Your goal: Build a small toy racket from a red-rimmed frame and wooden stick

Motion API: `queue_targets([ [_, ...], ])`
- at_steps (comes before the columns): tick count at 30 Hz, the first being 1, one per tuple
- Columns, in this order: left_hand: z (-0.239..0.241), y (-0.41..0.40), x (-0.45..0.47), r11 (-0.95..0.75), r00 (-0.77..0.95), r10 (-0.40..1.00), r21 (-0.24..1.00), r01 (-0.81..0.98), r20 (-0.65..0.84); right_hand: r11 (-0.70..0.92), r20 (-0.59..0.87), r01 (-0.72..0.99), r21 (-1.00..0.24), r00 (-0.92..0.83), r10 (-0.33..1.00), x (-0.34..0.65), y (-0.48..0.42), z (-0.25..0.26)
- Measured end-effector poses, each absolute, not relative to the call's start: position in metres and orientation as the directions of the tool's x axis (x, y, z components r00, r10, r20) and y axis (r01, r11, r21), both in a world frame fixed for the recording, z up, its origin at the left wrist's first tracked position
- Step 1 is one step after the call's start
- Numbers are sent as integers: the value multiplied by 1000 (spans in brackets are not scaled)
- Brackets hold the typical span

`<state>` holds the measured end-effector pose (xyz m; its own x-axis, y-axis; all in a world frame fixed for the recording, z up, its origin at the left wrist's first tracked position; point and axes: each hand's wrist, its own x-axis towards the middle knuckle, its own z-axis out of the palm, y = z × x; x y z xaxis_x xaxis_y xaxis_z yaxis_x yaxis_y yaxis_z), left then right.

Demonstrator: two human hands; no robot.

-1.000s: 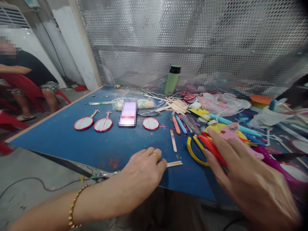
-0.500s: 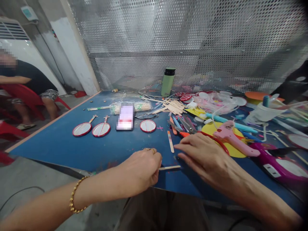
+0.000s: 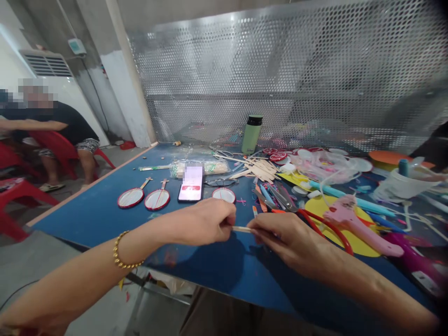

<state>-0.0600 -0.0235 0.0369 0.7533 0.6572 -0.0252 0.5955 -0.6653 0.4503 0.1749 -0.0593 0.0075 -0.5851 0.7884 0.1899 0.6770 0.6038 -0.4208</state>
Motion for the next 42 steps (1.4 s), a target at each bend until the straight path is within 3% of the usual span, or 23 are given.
queue_targets([
  [5, 29, -3, -44, -752, 777, 614, 400, 524, 136, 511, 153, 717, -474, -505, 849, 172, -37, 14],
  [8, 18, 0, -39, -744, 726, 653, 362, 563, 214, 512, 185, 754, -412, -481, 857, 171, -29, 13],
  [15, 9, 1, -46, -681, 657, 728, 316, 661, 196, 567, 335, 773, -283, -475, 814, 162, -25, -8],
  [22, -1, 1, -47, -676, 643, 736, 282, 680, 214, 513, 336, 806, -295, -415, 846, 157, -26, -23],
  [28, -5, 2, -44, -664, 632, 745, 333, 669, 216, 470, 306, 814, -340, -377, 874, 153, -26, -22],
  [33, -3, 4, -47, -686, 678, 712, 389, 615, 183, 577, 335, 769, -276, -486, 807, 156, -25, -11],
  [35, 1, 5, -51, -701, 726, 671, 450, 554, 152, 582, 272, 734, -352, -514, 813, 158, -26, -5],
  [38, 11, 5, -57, -719, 806, 583, 531, 449, 107, 468, 46, 719, -515, -522, 852, 161, -33, 4],
  [42, 21, 1, -61, -713, 853, 519, 581, 392, 62, 380, -128, 730, -568, -535, 835, 163, -47, 13],
])
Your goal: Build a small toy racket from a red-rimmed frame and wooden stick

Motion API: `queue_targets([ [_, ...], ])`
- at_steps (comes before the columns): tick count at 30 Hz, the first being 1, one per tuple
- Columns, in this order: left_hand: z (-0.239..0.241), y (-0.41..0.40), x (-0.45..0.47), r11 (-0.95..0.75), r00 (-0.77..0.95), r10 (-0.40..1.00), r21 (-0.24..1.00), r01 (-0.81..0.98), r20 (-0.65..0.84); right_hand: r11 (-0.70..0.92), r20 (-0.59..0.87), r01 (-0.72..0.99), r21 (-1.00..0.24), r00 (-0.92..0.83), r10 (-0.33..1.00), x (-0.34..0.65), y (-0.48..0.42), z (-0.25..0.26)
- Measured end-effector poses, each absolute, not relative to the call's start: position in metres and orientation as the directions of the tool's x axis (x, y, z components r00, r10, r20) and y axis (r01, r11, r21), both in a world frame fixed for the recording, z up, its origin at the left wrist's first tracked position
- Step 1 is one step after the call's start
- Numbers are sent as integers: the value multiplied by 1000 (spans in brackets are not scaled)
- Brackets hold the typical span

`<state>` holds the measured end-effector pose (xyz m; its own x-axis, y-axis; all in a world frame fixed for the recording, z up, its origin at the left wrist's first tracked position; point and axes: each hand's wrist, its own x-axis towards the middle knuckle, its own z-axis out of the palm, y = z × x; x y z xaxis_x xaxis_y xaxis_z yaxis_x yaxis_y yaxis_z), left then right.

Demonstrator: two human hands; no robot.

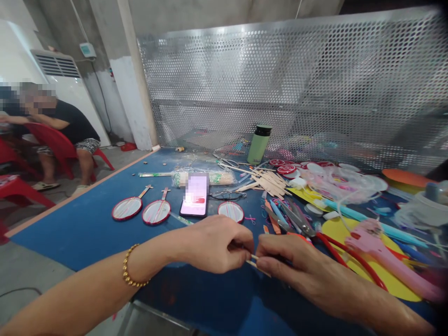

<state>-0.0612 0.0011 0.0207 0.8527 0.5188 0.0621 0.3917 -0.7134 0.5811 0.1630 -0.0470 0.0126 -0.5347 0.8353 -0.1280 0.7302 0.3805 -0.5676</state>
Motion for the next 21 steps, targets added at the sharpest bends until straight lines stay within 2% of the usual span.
queue_targets([
  [4, 20, -2, -61, -650, 883, 470, 685, 329, 23, 352, -137, 750, -560, -503, 853, 162, -58, 12],
  [9, 17, -5, -59, -497, 871, 491, 816, 296, -17, 312, -171, 734, -603, -501, 848, 163, -61, 8],
  [13, 21, -8, -59, -432, 876, 480, 852, 294, -59, 315, -194, 706, -634, -540, 819, 166, -62, 7],
  [21, 26, -12, -61, -400, 883, 466, 877, 266, -55, 396, -21, 550, -735, -602, 798, 161, -65, 9],
])
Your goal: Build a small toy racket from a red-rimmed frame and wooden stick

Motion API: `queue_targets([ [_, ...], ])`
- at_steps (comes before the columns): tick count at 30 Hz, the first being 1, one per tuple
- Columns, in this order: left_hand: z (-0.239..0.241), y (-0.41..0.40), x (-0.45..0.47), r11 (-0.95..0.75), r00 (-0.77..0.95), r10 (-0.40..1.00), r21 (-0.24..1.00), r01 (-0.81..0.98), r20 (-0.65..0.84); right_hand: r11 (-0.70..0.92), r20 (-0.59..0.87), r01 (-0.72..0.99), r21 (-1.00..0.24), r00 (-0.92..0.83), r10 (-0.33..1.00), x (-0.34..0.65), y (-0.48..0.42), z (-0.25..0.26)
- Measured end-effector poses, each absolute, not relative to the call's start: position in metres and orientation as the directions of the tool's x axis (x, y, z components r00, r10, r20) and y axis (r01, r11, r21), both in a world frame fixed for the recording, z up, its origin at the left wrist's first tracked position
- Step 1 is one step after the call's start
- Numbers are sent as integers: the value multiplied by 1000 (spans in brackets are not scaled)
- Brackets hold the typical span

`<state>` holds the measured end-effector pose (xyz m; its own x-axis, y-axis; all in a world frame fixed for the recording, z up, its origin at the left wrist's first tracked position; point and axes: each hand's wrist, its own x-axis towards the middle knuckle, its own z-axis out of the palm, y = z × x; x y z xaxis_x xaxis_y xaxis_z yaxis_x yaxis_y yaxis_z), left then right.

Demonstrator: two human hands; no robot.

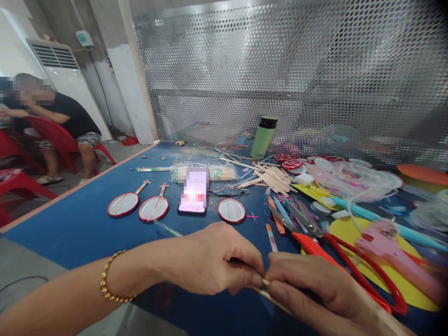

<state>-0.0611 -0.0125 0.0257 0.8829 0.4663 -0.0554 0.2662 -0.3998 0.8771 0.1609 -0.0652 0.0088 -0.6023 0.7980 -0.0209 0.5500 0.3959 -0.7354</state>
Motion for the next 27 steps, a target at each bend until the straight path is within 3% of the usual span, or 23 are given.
queue_targets([
  [12, 29, -13, -62, -366, 896, 440, 898, 243, -64, 367, -35, 538, -759, -596, 803, 160, -70, 8],
  [19, 25, -8, -58, -446, 860, 508, 836, 319, -57, 312, -82, 667, -676, -489, 868, 161, -63, 5],
  [27, 26, -9, -57, -489, 809, 588, 791, 368, -12, 203, -117, 595, -778, -453, 884, 158, -55, 14],
])
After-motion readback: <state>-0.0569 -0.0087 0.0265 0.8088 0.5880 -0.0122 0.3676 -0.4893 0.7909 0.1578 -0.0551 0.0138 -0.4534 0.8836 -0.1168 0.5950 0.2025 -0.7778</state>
